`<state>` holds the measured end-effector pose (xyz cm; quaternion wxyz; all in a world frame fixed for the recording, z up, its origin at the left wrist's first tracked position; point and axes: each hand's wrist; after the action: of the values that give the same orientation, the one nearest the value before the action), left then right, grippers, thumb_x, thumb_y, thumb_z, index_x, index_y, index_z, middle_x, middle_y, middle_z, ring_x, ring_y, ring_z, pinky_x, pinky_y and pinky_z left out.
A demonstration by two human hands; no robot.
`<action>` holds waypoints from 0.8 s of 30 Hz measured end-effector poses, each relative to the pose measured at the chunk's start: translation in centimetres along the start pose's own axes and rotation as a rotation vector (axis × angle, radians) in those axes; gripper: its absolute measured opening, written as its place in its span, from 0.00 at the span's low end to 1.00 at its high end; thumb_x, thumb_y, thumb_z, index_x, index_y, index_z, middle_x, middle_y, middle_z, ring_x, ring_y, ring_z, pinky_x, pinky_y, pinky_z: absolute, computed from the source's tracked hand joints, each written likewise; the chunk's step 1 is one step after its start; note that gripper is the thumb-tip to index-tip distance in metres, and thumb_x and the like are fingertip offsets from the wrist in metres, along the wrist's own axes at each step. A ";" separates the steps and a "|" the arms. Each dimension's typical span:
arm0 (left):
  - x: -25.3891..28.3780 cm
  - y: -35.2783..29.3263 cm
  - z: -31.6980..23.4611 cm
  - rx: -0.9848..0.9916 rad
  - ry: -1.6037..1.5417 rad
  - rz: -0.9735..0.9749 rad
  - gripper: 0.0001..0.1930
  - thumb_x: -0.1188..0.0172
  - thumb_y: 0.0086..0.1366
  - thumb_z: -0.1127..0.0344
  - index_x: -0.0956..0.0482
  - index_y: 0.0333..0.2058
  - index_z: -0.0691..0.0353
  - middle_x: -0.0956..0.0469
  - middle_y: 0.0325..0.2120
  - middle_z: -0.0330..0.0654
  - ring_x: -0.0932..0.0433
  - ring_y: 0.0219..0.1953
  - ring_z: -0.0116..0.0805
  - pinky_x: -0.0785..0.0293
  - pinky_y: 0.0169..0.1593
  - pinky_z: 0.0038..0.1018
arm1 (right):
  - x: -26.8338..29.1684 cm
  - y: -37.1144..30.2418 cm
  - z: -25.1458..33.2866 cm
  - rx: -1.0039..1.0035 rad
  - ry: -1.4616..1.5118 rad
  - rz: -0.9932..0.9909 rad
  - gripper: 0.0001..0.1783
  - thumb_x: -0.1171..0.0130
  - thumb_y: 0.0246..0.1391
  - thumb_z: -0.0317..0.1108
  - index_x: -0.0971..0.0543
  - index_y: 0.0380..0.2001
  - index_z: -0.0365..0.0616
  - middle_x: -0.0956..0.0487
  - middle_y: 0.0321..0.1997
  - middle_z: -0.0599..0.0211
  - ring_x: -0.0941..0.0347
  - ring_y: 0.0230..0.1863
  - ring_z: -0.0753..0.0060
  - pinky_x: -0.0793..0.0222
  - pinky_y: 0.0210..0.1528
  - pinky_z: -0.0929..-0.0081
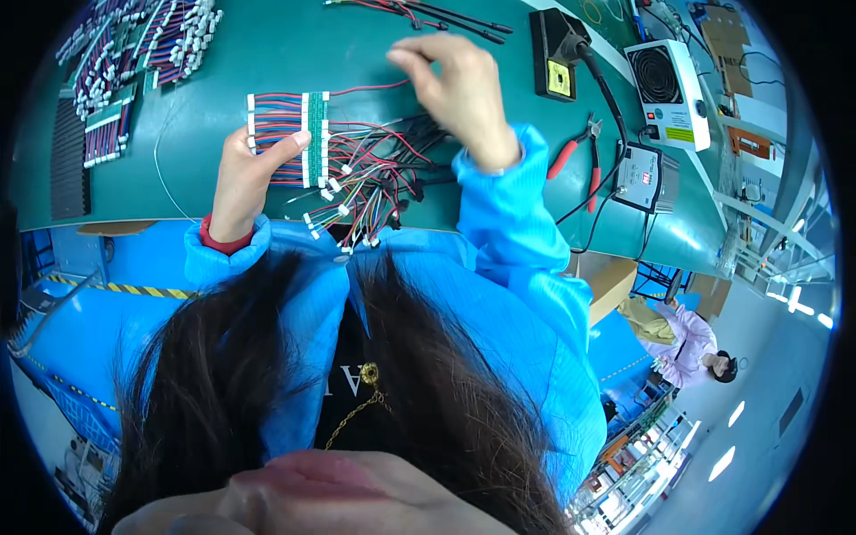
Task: Soldering wires to circuit boards and assembling electronic components at a manual assembly station.
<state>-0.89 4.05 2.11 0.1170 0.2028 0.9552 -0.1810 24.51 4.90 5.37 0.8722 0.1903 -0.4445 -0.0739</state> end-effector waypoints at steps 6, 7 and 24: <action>0.4 0.3 0.3 0.019 -0.084 -0.004 0.11 0.36 0.58 0.75 0.21 0.40 0.68 0.18 0.34 0.42 0.20 0.34 0.25 0.24 0.40 0.22 | -2.0 6.9 -2.4 0.182 -0.197 0.020 0.04 0.39 0.47 0.28 0.19 0.27 0.39 0.23 0.28 0.58 0.29 0.36 0.51 0.34 0.40 0.62; 0.4 0.6 0.2 0.027 -0.074 0.022 0.10 0.37 0.58 0.74 0.21 0.40 0.67 0.18 0.34 0.41 0.20 0.34 0.25 0.24 0.40 0.22 | -2.3 7.5 -3.1 0.196 -0.239 0.040 0.06 0.41 0.48 0.30 0.19 0.27 0.39 0.23 0.30 0.56 0.29 0.36 0.50 0.34 0.40 0.60; 0.6 0.5 0.3 0.002 -0.024 -0.015 0.09 0.37 0.59 0.73 0.20 0.39 0.68 0.18 0.32 0.40 0.21 0.32 0.23 0.25 0.38 0.21 | 1.8 9.5 -6.7 -0.079 -0.419 0.281 0.10 0.39 0.52 0.36 0.19 0.30 0.38 0.20 0.26 0.52 0.23 0.26 0.55 0.30 0.31 0.68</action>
<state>-1.17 4.57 1.55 0.1269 0.1934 0.9551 -0.1852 30.59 14.83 6.91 0.7694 0.0732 -0.6345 -0.0070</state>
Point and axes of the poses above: each hand's wrist, its own y-axis towards the middle knuckle, its own x-axis out of the back of the hand, z = x × y
